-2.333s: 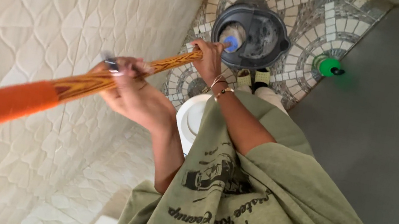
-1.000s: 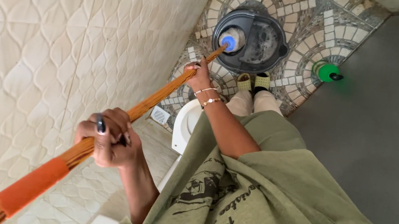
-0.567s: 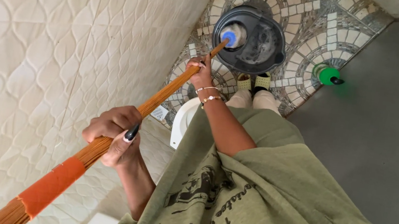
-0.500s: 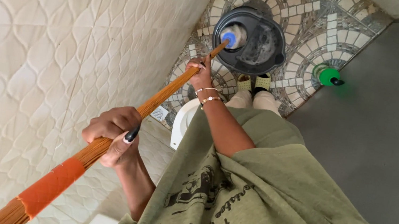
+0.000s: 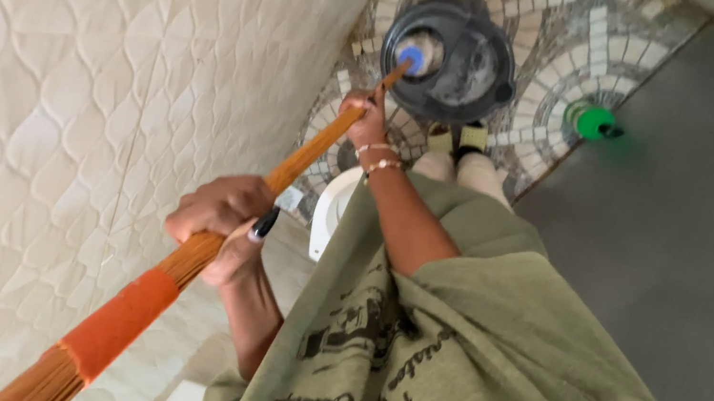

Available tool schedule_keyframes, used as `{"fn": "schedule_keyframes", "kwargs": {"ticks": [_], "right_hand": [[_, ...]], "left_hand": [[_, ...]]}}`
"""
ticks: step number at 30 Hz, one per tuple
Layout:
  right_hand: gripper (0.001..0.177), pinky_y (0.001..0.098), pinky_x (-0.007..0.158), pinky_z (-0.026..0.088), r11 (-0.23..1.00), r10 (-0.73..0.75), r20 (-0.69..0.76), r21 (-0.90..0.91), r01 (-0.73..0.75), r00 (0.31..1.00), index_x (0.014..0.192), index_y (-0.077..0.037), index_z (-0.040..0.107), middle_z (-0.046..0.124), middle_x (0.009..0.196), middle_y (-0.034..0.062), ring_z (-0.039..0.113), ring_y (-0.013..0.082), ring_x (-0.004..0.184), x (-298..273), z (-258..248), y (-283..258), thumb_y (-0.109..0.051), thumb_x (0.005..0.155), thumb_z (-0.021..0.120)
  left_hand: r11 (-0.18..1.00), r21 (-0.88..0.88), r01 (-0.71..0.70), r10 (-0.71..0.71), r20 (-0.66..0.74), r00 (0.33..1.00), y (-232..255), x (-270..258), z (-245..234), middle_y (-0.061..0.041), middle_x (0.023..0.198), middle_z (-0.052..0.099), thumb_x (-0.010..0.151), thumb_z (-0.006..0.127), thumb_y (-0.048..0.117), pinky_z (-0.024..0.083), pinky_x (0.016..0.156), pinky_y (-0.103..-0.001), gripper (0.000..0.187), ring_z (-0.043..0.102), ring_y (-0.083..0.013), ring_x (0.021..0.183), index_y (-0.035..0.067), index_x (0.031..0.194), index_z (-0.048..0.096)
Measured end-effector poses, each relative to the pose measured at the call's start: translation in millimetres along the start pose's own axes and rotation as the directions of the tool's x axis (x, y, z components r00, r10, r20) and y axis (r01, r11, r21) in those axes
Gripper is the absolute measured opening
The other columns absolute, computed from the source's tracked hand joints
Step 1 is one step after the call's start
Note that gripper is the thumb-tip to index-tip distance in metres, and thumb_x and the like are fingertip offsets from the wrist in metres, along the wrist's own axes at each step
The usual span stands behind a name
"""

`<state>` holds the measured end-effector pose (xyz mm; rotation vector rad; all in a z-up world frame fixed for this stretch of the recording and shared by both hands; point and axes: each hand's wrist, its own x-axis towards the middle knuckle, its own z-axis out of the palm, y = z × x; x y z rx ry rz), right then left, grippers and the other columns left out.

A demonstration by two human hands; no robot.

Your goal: The person dips a mop into a bucket of water, applies liquid cleaner from a bottle, and then mops the tiled floor of a small room.

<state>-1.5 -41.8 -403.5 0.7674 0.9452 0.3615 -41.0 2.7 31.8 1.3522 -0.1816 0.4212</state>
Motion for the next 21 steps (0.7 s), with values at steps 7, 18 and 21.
{"fn": "schedule_keyframes", "kwargs": {"ticks": [7,18,21], "right_hand": [[0.053,0.0257,0.045,0.049,1.000,-0.022,-0.046,-0.016,0.021,0.999,0.068,-0.010,0.047,0.044,0.054,-0.0001,0.050,0.0125,0.042,-7,1,1,-0.052,0.095,0.064],[0.048,0.0268,0.049,0.048,0.970,-0.035,-0.162,-0.242,-0.005,0.986,0.086,0.005,0.061,0.044,0.052,-0.0009,0.049,0.0149,0.047,-28,21,6,-0.040,0.102,0.058],[0.036,0.0279,0.049,0.049,0.935,-0.142,-0.207,-0.349,0.062,0.968,0.077,-0.004,0.052,0.043,0.051,-0.0001,0.048,0.0163,0.048,-31,25,7,-0.030,0.101,0.057]], "left_hand": [[0.999,0.027,0.033,-0.033,0.001,0.999,13,-17,2,-0.006,0.056,0.040,0.080,0.069,-0.002,0.032,0.050,-0.035,0.035,0.038,-0.0183,0.049,0.003,0.062,0.040],[0.999,0.035,0.018,-0.017,-0.032,0.999,17,-41,4,-0.010,0.060,0.045,0.080,0.060,-0.009,0.036,0.052,-0.034,0.029,0.040,-0.0188,0.053,0.002,0.064,0.038],[0.998,0.057,0.025,-0.024,-0.009,1.000,19,-44,8,-0.010,0.061,0.045,0.081,0.059,-0.011,0.035,0.051,-0.033,0.030,0.039,-0.0177,0.054,0.002,0.064,0.038]]}}
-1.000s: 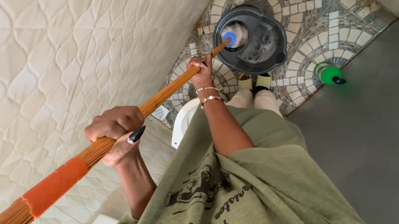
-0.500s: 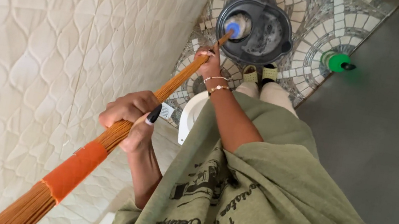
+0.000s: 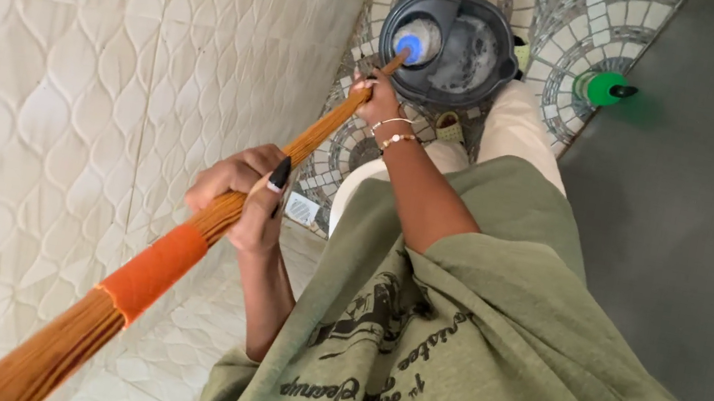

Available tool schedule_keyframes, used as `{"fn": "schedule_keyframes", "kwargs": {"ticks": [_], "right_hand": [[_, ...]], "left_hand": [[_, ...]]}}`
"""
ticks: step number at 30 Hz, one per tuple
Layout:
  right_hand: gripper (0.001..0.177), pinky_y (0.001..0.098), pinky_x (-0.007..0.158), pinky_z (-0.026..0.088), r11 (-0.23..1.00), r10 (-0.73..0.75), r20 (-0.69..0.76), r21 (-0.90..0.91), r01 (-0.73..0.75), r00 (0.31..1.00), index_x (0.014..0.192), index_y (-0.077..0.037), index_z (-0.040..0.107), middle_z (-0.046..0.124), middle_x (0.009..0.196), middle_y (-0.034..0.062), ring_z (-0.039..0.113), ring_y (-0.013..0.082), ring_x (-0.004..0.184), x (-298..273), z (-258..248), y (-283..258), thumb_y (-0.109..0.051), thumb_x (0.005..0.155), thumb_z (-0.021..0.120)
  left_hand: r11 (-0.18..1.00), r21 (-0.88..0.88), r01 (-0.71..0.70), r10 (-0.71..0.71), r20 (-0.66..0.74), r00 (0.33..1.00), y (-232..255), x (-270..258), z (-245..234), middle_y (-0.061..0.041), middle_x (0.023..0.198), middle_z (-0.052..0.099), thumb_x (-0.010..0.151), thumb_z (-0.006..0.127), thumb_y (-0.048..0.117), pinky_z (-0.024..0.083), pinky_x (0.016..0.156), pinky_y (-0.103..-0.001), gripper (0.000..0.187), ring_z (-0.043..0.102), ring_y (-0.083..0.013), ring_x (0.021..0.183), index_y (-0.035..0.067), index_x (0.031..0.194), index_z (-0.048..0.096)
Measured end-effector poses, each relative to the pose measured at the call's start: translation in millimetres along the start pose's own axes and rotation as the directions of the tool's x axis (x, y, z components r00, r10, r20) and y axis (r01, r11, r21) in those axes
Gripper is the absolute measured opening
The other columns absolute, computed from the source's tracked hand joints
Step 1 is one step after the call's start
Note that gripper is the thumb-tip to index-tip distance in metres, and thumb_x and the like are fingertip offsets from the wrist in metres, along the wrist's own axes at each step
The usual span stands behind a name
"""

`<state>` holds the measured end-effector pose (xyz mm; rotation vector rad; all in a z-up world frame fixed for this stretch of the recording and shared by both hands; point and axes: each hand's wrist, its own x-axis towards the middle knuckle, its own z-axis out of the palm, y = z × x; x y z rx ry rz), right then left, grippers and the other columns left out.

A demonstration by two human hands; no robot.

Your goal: The person dips a mop into a bucket of water, applies liquid cleaner from a bottle, and then mops the tiled floor of a small room.

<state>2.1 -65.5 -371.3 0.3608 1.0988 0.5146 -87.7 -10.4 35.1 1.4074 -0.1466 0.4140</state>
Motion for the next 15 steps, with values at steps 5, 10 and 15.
{"fn": "schedule_keyframes", "kwargs": {"ticks": [5,10,15], "right_hand": [[0.033,0.0249,0.052,0.053,0.992,-0.036,-0.005,-0.121,0.035,0.999,0.072,-0.008,0.040,0.045,0.056,0.0037,0.050,0.0174,0.051,-4,7,-2,-0.006,0.098,0.060],[0.008,0.0222,0.050,0.051,0.991,0.004,-0.027,-0.134,-0.008,1.000,0.088,0.004,0.054,0.053,0.069,0.0102,0.051,0.0149,0.052,-3,14,-6,0.003,0.096,0.054],[0.002,0.0261,0.054,0.053,0.987,0.014,-0.023,-0.159,-0.017,1.000,0.094,0.003,0.051,0.052,0.074,0.0090,0.053,0.0171,0.055,-3,13,7,0.004,0.095,0.051]], "left_hand": [[1.000,0.012,0.007,-0.008,0.025,1.000,4,5,8,-0.009,0.060,0.046,0.081,0.058,-0.012,0.033,0.054,-0.033,0.029,0.039,-0.0166,0.052,0.001,0.064,0.039],[1.000,0.017,0.018,-0.019,0.064,0.998,4,11,15,-0.008,0.064,0.043,0.083,0.059,-0.011,0.032,0.054,-0.031,0.030,0.036,-0.0165,0.057,0.001,0.067,0.037],[0.994,0.098,0.048,-0.051,0.023,0.998,13,14,18,-0.008,0.063,0.045,0.084,0.058,-0.011,0.033,0.053,-0.030,0.030,0.039,-0.0157,0.057,0.002,0.065,0.038]]}}
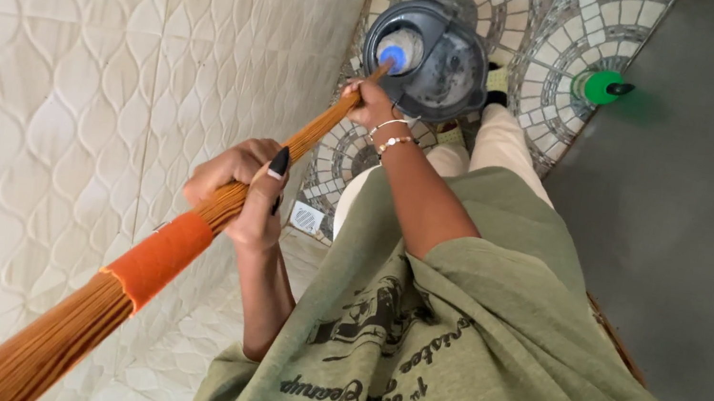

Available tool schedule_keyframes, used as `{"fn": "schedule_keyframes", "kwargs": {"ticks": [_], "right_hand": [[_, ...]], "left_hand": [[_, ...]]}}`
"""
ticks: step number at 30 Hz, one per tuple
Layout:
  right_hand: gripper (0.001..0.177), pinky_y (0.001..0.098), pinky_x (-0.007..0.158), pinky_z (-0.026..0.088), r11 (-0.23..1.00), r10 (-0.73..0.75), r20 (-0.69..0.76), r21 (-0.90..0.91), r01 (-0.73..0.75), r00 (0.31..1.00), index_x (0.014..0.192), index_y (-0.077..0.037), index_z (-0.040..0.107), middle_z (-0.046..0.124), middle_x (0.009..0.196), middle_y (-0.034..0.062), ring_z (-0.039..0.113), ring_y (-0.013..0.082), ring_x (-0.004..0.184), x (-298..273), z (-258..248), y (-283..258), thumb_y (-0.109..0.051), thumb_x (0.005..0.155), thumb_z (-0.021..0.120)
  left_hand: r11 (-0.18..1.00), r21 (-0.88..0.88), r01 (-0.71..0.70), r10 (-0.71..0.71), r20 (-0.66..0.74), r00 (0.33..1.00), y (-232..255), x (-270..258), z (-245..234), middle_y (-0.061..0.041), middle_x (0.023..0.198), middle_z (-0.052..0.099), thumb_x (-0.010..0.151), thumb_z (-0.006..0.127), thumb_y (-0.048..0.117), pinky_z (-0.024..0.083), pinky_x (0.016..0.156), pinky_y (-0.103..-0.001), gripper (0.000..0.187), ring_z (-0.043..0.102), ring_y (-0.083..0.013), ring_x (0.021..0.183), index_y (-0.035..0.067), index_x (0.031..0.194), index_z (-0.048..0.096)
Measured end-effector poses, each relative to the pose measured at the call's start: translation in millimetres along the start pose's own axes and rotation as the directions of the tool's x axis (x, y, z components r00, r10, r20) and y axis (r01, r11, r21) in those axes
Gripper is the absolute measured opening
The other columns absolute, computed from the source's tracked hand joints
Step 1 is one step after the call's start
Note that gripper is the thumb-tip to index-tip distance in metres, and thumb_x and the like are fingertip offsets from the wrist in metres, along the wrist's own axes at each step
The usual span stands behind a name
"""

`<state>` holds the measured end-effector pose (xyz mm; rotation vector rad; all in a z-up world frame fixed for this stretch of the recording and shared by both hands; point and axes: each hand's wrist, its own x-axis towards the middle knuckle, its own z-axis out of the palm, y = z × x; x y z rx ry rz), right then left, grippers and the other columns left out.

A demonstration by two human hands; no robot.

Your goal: The person dips a mop into a bucket of water, applies liquid cleaner from a bottle, and then mops the tiled floor of a small room.

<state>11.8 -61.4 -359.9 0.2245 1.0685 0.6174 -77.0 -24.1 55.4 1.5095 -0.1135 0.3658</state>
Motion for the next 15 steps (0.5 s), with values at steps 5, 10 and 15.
{"fn": "schedule_keyframes", "kwargs": {"ticks": [5,10,15], "right_hand": [[0.008,0.0276,0.057,0.054,0.998,0.064,0.011,-0.021,-0.064,0.998,0.095,0.004,0.053,0.052,0.077,0.0093,0.054,0.0182,0.057,0,5,19,0.008,0.094,0.047],[0.008,0.0283,0.058,0.053,0.993,0.027,-0.035,-0.114,-0.031,0.999,0.090,0.002,0.053,0.055,0.079,0.0131,0.053,0.0181,0.058,0,3,33,0.004,0.095,0.047],[0.011,0.0293,0.059,0.053,0.992,0.040,0.009,-0.123,-0.039,0.999,0.086,0.000,0.052,0.054,0.074,0.0102,0.054,0.0193,0.060,5,-4,41,0.007,0.093,0.046]], "left_hand": [[0.997,0.070,0.025,-0.025,-0.001,1.000,6,4,-3,-0.008,0.061,0.046,0.084,0.059,-0.011,0.036,0.052,-0.028,0.032,0.041,-0.0144,0.054,0.002,0.064,0.039],[0.997,0.076,-0.001,0.000,0.013,1.000,6,0,-9,-0.009,0.062,0.046,0.084,0.058,-0.011,0.040,0.054,-0.030,0.029,0.043,-0.0148,0.051,0.002,0.065,0.039],[0.998,0.067,0.004,-0.001,-0.045,0.999,10,-7,-19,-0.008,0.060,0.046,0.081,0.056,-0.011,0.036,0.050,-0.028,0.029,0.040,-0.0139,0.049,0.002,0.063,0.038]]}}
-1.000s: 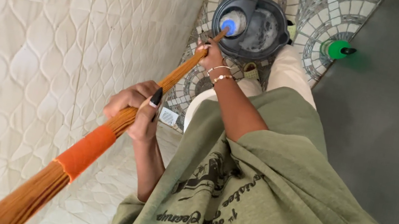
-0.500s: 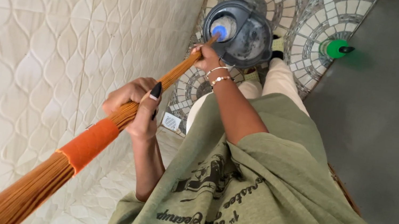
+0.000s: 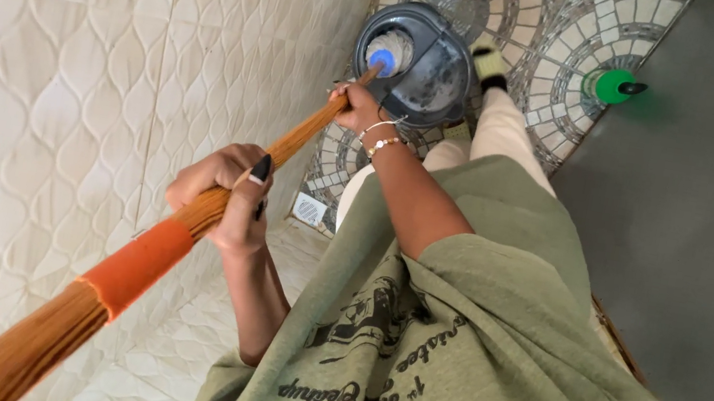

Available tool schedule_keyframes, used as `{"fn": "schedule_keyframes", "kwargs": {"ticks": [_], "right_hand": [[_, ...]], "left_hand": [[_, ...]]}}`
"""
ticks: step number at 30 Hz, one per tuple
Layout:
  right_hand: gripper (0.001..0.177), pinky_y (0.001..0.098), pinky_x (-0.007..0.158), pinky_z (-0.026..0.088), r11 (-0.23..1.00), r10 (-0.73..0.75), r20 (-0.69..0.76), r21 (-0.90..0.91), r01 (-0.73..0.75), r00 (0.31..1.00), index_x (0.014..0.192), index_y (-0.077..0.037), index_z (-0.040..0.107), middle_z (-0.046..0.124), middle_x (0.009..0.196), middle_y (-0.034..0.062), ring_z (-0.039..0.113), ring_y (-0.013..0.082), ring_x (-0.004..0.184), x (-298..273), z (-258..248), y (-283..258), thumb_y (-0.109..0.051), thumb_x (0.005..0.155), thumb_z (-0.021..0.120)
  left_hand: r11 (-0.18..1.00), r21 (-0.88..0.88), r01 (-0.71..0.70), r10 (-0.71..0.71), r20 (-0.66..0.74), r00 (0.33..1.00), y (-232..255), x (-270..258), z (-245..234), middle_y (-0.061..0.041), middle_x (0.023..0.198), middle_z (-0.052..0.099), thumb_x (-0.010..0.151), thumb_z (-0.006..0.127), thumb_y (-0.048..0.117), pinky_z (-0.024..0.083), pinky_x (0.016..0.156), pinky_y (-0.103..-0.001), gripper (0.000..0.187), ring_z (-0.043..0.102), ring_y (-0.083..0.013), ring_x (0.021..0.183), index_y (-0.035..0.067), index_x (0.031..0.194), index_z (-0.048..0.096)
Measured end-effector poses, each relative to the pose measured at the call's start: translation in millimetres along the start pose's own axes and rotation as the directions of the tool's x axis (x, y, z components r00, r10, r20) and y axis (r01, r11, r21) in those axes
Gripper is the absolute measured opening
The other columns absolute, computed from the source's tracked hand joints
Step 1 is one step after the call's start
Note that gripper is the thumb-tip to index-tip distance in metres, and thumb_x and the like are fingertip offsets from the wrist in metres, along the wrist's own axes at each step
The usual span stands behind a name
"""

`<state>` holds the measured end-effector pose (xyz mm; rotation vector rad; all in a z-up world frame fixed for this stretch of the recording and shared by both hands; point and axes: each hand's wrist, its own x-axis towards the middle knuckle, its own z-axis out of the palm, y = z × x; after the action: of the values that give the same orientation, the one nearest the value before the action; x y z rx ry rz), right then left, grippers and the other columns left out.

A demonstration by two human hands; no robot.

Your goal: The person dips a mop into a bucket of water, applies liquid cleaner from a bottle, and then mops the tiled floor of a small room.

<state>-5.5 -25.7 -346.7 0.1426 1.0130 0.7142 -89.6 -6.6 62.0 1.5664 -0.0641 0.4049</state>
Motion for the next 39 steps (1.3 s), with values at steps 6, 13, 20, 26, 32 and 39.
{"fn": "schedule_keyframes", "kwargs": {"ticks": [6,13,20,26,32,39], "right_hand": [[0.014,0.0293,0.063,0.055,0.998,-0.041,-0.037,-0.041,0.040,0.998,0.085,-0.001,0.054,0.053,0.071,0.0072,0.056,0.0188,0.063,5,-9,8,0.006,0.097,0.052],[0.008,0.0388,0.068,0.058,0.998,0.061,-0.242,0.013,-0.060,0.968,0.096,0.001,0.051,0.061,0.081,0.0157,0.057,0.0222,0.069,11,-13,17,-0.004,0.101,0.048],[0.016,0.0324,0.053,0.044,0.984,-0.087,-0.254,-0.174,0.043,0.963,0.080,-0.011,0.046,0.045,0.065,0.0041,0.045,0.0186,0.055,10,-11,58,-0.010,0.096,0.047],[0.026,0.0269,0.048,0.042,0.977,-0.040,-0.205,-0.212,-0.004,0.978,0.076,-0.015,0.049,0.042,0.059,-0.0021,0.042,0.0132,0.048,11,-26,87,-0.024,0.096,0.061],[0.033,0.0288,0.052,0.048,0.990,0.123,-0.189,-0.049,-0.135,0.974,0.076,-0.014,0.047,0.047,0.061,-0.0011,0.050,0.0160,0.052,9,-35,87,-0.023,0.097,0.072],[0.018,0.0400,0.057,0.051,0.967,0.069,-0.273,-0.216,-0.132,0.959,0.081,-0.007,0.051,0.054,0.066,0.0073,0.055,0.0217,0.057,10,-21,85,-0.014,0.096,0.057]], "left_hand": [[0.999,-0.039,-0.005,0.003,-0.036,0.999,-4,-15,-20,-0.008,0.059,0.045,0.080,0.056,-0.010,0.035,0.050,-0.028,0.030,0.040,-0.0150,0.052,0.003,0.062,0.036],[0.977,-0.114,-0.179,0.146,-0.247,0.958,-23,-48,-43,-0.008,0.068,0.052,0.086,0.062,0.001,0.045,0.054,-0.033,0.021,0.051,-0.0176,0.056,0.004,0.076,0.045],[0.971,0.220,-0.089,0.194,-0.523,0.830,3,-95,-30,-0.006,0.092,0.054,0.102,0.071,0.037,0.054,0.081,-0.038,0.039,0.059,-0.0187,0.083,0.007,0.099,0.047],[0.989,0.090,-0.114,0.145,-0.646,0.749,18,-119,-33,0.000,0.071,0.044,0.110,0.061,0.028,0.042,0.066,-0.034,0.035,0.048,-0.0128,0.060,0.011,0.085,0.043],[0.986,0.114,-0.123,0.162,-0.444,0.881,30,-111,-49,-0.005,0.053,0.038,0.089,0.054,0.000,0.034,0.052,-0.034,0.030,0.033,-0.0150,0.043,0.009,0.066,0.037],[0.986,0.021,-0.164,0.162,-0.310,0.937,24,-112,-82,-0.006,0.054,0.040,0.081,0.064,0.002,0.034,0.051,-0.033,0.034,0.033,-0.0159,0.047,0.009,0.063,0.036]]}}
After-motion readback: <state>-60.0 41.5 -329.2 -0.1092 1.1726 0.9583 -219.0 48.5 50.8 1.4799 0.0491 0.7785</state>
